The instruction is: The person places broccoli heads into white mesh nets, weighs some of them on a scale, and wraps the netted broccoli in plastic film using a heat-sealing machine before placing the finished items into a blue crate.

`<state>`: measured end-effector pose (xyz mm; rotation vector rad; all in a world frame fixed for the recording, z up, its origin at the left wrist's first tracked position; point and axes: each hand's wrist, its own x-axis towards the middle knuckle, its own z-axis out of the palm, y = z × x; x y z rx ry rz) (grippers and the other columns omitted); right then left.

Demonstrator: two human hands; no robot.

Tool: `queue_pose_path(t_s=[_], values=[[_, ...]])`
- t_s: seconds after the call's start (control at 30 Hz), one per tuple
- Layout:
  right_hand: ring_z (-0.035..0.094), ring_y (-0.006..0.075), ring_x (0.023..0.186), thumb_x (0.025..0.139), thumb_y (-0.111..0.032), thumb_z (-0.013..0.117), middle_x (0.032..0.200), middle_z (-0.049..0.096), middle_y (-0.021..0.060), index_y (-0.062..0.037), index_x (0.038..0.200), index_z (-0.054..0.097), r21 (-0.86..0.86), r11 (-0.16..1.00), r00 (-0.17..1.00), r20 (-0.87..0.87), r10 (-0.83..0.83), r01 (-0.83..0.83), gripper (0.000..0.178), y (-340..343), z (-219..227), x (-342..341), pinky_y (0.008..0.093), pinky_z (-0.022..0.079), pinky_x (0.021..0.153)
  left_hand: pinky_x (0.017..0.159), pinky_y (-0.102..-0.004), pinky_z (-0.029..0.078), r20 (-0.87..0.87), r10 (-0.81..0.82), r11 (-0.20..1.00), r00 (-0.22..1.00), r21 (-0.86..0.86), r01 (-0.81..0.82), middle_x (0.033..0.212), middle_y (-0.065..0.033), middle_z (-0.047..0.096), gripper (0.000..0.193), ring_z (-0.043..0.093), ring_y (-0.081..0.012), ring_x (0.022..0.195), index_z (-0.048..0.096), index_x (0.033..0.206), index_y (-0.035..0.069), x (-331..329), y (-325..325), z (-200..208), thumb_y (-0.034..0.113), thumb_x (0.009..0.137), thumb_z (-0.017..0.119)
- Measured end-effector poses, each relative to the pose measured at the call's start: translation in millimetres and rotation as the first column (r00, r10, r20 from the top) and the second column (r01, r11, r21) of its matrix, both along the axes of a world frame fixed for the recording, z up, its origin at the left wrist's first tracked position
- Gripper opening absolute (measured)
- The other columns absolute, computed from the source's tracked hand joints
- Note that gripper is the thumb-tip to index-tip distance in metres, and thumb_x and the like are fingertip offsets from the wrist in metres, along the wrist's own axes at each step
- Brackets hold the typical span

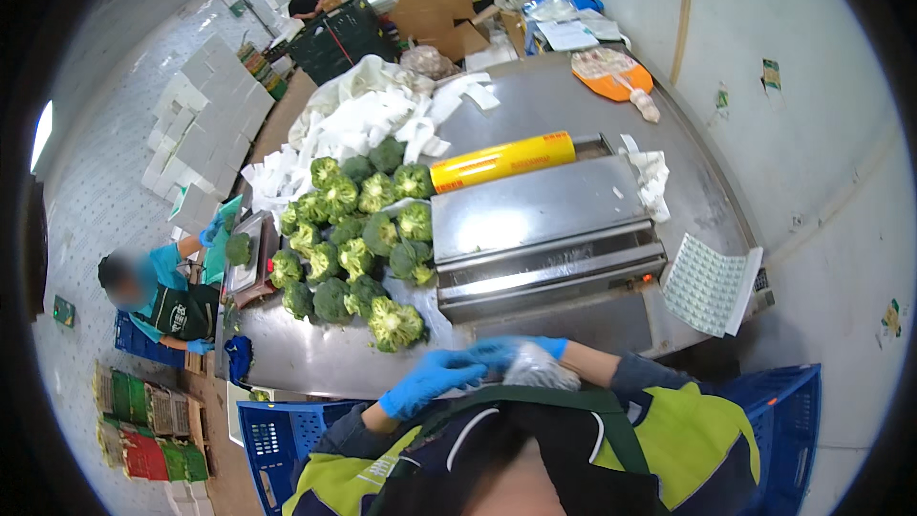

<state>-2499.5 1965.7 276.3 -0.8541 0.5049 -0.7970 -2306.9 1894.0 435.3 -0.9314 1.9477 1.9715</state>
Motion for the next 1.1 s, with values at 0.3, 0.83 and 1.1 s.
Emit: queue_pose_path(t_s=[0.3,0.83,1.1], values=[[0.043,0.0219,0.134,0.101,-0.03,0.05,0.149,0.043,0.0101,-0.0038,0.147,0.038,-0.019,1.0,1.0,-0.004,0.019,-0.019,0.054,29.0,-44.8,-31.1,0.0384,0.031,0.115,0.108,-0.0339,0.038,-0.656,-0.077,0.995,0.751,0.003,0.105,0.135,-0.0113,0.051,0.043,0.049,-0.0228,0.127,0.048,0.136,0.003,-53.3,23.6,-42.2,0.024,0.099,0.054],[0.06,0.0187,0.112,0.092,-0.032,0.068,0.123,0.064,0.0125,-0.0021,0.134,0.053,-0.168,0.661,0.458,-0.598,-0.658,0.731,0.054,80.0,9.9,8.4,0.0327,0.046,0.098,0.091,-0.0435,0.041,-0.499,0.142,0.643,0.855,-0.611,-0.463,0.108,-0.0194,0.058,0.029,0.052,-0.0356,0.103,0.061,0.115,0.004,-42.3,17.7,-215.9,0.025,0.098,0.051],[0.055,0.0182,0.118,0.099,-0.031,0.057,0.131,0.058,0.0082,-0.0016,0.138,0.048,0.268,0.574,0.611,-0.078,-0.788,0.774,0.05,108.1,35.7,-1.9,0.0352,0.044,0.103,0.1,-0.0356,0.044,-0.415,0.707,0.707,0.572,0.413,-0.575,0.119,-0.0086,0.062,0.04,0.058,-0.0209,0.111,0.059,0.122,0.005,-45.7,10.2,-89.0,0.038,0.099,0.051]])
